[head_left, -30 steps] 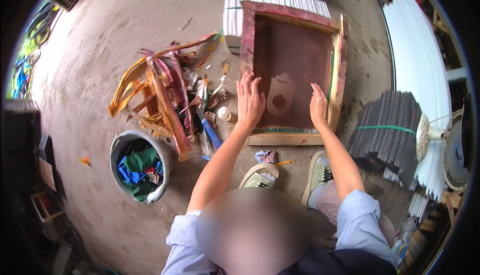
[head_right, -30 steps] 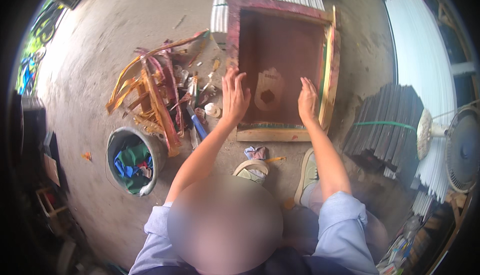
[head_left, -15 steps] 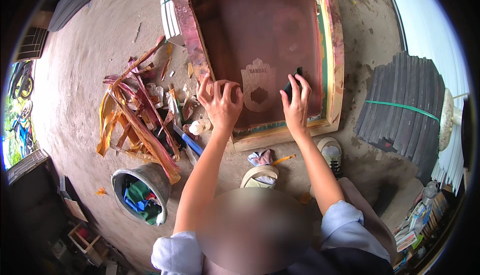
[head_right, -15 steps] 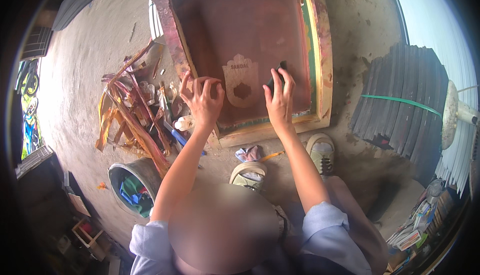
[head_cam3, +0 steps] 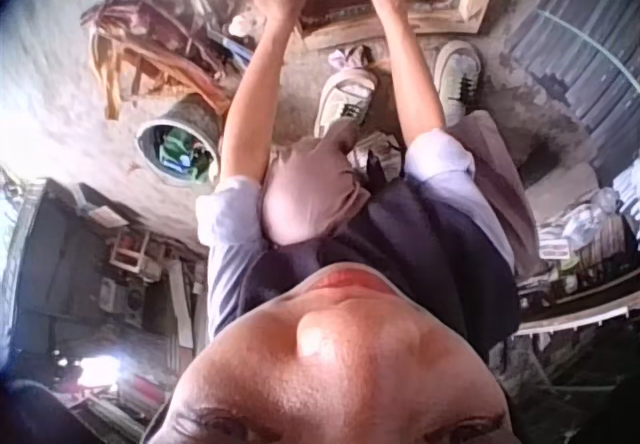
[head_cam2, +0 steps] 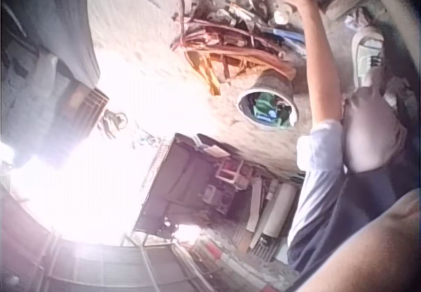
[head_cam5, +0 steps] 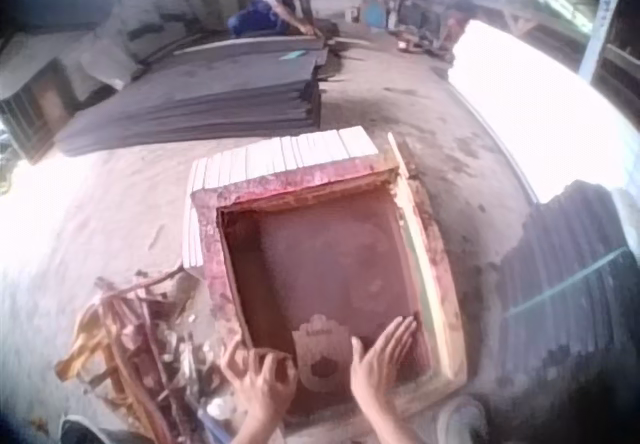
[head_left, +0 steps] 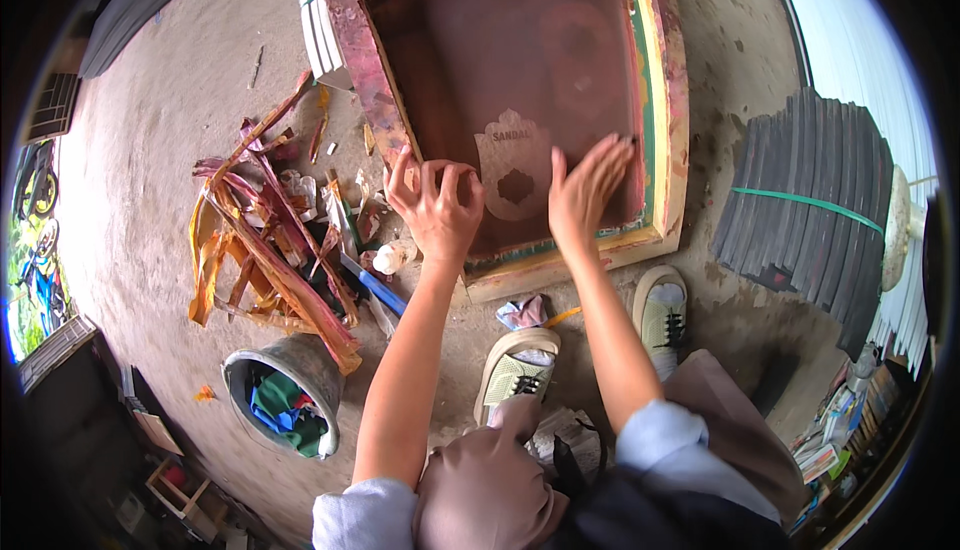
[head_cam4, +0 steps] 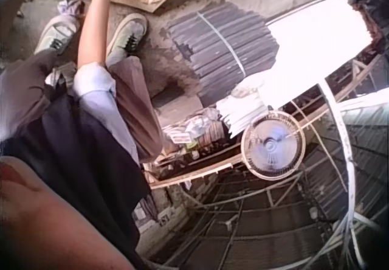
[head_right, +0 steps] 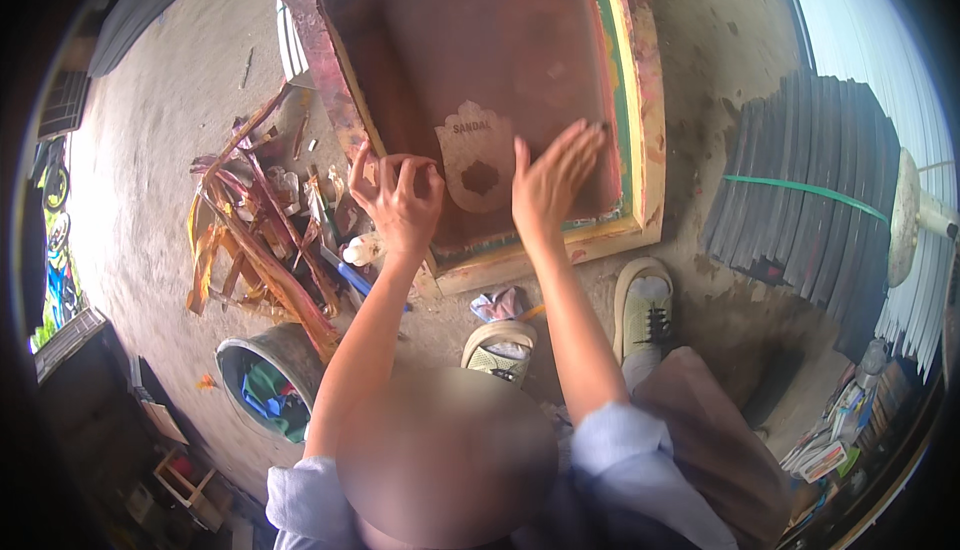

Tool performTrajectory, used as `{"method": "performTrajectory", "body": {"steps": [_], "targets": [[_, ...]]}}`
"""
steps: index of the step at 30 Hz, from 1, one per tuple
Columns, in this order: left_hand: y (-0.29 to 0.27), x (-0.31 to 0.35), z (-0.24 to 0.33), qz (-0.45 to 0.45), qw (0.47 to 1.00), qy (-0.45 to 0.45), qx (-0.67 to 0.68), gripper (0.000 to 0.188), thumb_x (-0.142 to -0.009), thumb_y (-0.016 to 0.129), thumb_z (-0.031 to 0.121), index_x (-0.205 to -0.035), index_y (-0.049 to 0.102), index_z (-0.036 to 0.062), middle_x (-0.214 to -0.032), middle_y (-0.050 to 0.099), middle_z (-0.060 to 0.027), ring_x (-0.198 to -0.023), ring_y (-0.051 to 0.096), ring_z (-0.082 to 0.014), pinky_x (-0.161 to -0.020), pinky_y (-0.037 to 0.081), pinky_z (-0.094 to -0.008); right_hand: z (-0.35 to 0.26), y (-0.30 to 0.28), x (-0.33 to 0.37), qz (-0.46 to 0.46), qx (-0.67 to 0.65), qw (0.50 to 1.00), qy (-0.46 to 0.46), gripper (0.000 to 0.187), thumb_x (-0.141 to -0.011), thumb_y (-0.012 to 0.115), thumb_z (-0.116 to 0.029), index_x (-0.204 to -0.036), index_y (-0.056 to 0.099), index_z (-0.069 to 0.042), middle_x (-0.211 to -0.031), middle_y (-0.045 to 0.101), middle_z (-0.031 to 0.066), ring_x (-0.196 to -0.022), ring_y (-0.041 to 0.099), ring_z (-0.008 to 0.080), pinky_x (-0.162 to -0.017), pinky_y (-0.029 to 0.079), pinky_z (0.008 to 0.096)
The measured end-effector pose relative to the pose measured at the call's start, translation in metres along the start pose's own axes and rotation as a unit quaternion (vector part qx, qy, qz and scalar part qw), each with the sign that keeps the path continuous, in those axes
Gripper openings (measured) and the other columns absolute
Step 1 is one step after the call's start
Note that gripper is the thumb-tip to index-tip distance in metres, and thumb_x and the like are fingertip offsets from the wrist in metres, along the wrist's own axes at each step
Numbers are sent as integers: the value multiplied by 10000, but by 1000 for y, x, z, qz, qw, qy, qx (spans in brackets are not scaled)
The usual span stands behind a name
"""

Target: The person scrapes and sands a wooden frame with a utility knife and sandpaper, then wipes the surface with a cloth. The person flips the frame to work on different sides and continues scraping and sanding the edges and interior surfaces.

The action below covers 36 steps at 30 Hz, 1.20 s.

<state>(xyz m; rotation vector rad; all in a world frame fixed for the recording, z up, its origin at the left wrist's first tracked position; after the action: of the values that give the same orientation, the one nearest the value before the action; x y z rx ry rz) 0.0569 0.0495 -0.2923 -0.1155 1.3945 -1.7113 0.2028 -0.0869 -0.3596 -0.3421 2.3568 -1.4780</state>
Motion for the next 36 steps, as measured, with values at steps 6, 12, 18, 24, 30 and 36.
{"method": "performTrajectory", "body": {"steps": [6,12,18,24,30,36], "targets": [[5,5,-8,-4,1000,-5,-14,108,-698,700,167,-796,656,172,-941,586,-5,-1257,393,-318,-1056,281,-526,-68,7,-3,-35,-43,985,-161,842,-925,534,-430,-1450,150,104,-1498,149,337,-1420,143,434,-1135,200,518],[0,2,-5,-10,999,7,-35,77,-727,695,166,-792,654,171,-946,590,1,-1279,378,-318,-1031,302,-486,-2,8,27,-14,-24,999,25,862,-953,456,-475,-1458,74,111,-1505,65,355,-1428,58,449,-1153,106,533],[5,4,-2,-19,999,5,-41,69,-736,694,180,-792,654,180,-947,592,5,-1274,385,-317,-1019,299,-486,-84,-2,-63,39,-74,989,-120,847,-941,444,-511,-1437,178,121,-1487,185,337,-1421,142,422,-1151,134,532],[-2,6,-6,-21,999,0,-28,61,-769,685,155,-824,667,172,-965,598,8,-1297,350,-320,-1063,252,-498,-16,11,45,-30,-17,998,57,816,-973,405,-478,-1458,104,104,-1507,98,341,-1420,109,451,-1146,124,541],[9,3,3,-47,999,-5,-8,53,-773,678,160,-819,654,167,-962,597,2,-1316,315,-319,-1065,247,-497,-70,-6,-95,81,-68,994,-6,828,-962,428,-488,-1432,152,135,-1487,120,366,-1411,125,461,-1144,147,541],[-1,3,-9,-23,999,-8,-25,65,-754,677,184,-813,657,166,-975,587,-12,-1290,354,-322,-1060,262,-505,-11,14,40,-82,14,995,-48,868,-943,458,-501,-1463,104,98,-1524,101,310,-1435,101,418,-1137,127,554]]}}
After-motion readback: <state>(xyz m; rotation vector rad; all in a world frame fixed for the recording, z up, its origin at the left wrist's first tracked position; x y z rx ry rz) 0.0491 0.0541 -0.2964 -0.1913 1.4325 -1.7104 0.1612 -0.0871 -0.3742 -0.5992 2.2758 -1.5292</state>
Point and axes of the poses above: each hand's wrist, its own x-axis away from the middle knuckle, its own y-axis out of the palm, z = x × y, the point moved 8 cm from there along -x, towards the middle knuckle
